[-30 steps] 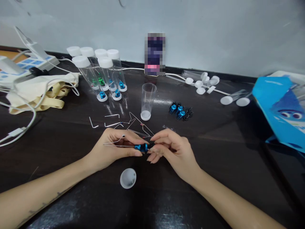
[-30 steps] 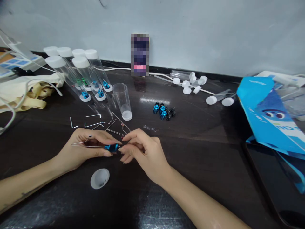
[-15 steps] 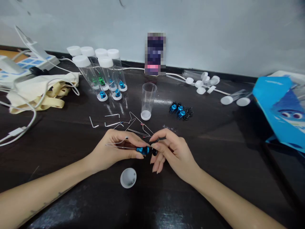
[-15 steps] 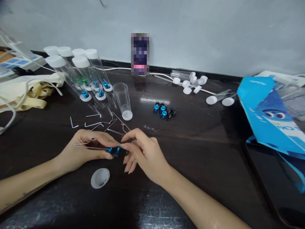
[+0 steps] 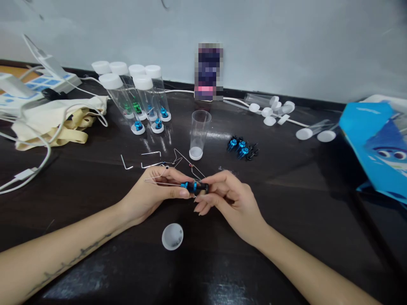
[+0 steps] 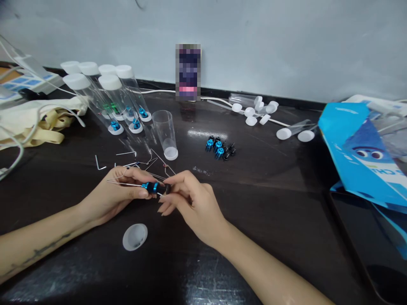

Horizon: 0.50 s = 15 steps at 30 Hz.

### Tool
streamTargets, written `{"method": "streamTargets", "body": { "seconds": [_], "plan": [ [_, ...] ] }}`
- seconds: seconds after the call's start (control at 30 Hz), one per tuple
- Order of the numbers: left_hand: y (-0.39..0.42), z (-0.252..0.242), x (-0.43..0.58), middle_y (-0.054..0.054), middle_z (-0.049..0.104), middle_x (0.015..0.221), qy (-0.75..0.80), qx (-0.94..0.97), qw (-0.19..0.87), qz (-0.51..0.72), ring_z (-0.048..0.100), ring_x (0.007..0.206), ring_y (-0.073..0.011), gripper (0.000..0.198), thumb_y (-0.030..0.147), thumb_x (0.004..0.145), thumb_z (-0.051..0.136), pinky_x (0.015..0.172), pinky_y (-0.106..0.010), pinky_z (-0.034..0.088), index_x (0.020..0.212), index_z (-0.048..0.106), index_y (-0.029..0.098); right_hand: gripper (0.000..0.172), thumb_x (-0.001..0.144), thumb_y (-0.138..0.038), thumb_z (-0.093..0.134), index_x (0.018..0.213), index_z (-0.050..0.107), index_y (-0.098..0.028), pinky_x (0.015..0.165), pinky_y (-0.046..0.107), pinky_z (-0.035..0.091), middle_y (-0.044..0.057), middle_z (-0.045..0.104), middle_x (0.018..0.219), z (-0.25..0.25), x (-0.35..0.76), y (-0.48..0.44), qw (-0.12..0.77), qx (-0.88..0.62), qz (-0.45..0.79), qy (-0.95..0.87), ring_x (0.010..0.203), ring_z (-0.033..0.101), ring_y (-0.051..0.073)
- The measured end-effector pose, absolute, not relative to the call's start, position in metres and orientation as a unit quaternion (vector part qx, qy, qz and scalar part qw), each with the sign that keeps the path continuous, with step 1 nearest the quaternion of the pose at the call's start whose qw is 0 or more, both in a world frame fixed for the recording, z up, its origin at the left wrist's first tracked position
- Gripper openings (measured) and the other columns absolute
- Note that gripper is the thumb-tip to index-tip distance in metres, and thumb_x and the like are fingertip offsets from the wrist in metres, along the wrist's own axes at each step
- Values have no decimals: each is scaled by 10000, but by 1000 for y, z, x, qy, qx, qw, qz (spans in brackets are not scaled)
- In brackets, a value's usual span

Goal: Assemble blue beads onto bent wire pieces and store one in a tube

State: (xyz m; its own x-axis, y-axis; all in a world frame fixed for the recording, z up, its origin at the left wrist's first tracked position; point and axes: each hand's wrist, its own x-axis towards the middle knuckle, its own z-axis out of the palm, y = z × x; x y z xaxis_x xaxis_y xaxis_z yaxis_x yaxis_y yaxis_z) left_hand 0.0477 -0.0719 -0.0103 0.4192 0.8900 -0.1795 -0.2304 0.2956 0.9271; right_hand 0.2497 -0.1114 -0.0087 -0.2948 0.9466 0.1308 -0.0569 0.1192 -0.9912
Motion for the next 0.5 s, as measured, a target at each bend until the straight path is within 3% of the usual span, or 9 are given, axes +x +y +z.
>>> {"method": "streamTargets", "body": {
  "seconds": [0.5],
  "plan": [
    [-73, -9, 45, -19, 785, 839, 371, 509, 676, 383, 720, 772, -148, 217, 78, 637, 841, 725, -207, 577, 800, 798, 215, 127, 885, -183, 633, 998, 576, -170, 529, 223, 620, -16, 710, 671, -10, 251, -111, 441, -387, 571, -574, 553, 720, 141]
  ]
}}
